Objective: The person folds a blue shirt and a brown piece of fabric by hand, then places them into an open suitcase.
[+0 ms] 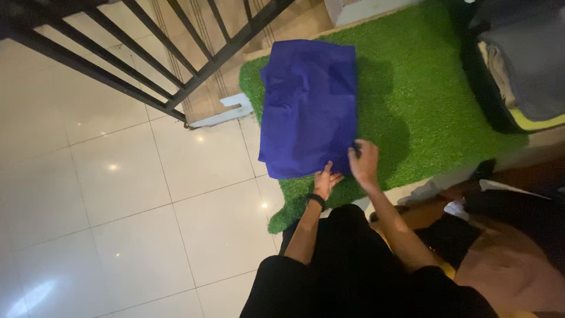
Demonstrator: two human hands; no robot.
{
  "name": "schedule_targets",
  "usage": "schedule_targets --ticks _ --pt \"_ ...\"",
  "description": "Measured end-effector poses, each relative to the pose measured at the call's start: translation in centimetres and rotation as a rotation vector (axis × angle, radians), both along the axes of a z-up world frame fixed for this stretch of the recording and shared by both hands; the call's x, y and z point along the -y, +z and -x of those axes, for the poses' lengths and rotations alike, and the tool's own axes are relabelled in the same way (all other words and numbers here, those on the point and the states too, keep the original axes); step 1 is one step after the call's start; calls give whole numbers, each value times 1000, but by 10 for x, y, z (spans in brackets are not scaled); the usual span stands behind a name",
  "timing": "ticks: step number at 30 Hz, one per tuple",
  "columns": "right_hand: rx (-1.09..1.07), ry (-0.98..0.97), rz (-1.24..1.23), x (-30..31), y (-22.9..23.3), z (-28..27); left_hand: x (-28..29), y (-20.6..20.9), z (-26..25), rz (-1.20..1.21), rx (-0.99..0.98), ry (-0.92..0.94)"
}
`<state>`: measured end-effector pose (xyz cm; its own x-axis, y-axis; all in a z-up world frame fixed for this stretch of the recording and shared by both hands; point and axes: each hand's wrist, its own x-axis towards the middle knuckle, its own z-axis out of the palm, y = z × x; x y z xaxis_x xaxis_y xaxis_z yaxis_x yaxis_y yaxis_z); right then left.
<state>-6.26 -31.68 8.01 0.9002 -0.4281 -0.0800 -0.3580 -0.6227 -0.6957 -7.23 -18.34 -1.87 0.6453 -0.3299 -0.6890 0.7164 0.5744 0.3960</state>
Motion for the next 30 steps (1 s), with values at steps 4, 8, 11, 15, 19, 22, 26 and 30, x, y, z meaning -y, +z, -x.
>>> schedule_targets --ticks 4,8,11,15,19,22,26,30 --pt "-294 -83 -165 54 -32 -6 -7 0 -3 -107 63 42" --pt "-437 75 -118 84 -32 -50 -9 1 -2 -142 79 -57" --pt "-457 190 13 100 -18 -116 -8 1 3 -187 155 -73" --pt "-403 269 7 113 2 -210 5 10 16 -346 118 -199" --pt "-288 312 88 119 6 -295 26 17 17 -396 56 -329" --pt "-168 393 254 129 -18 -345 44 19 24 -581 406 -173" --pt "-198 516 225 145 -58 -382 65 18 25 -390 142 62" --pt "-389 530 116 155 -77 -394 70 21 30 -257 -82 152"
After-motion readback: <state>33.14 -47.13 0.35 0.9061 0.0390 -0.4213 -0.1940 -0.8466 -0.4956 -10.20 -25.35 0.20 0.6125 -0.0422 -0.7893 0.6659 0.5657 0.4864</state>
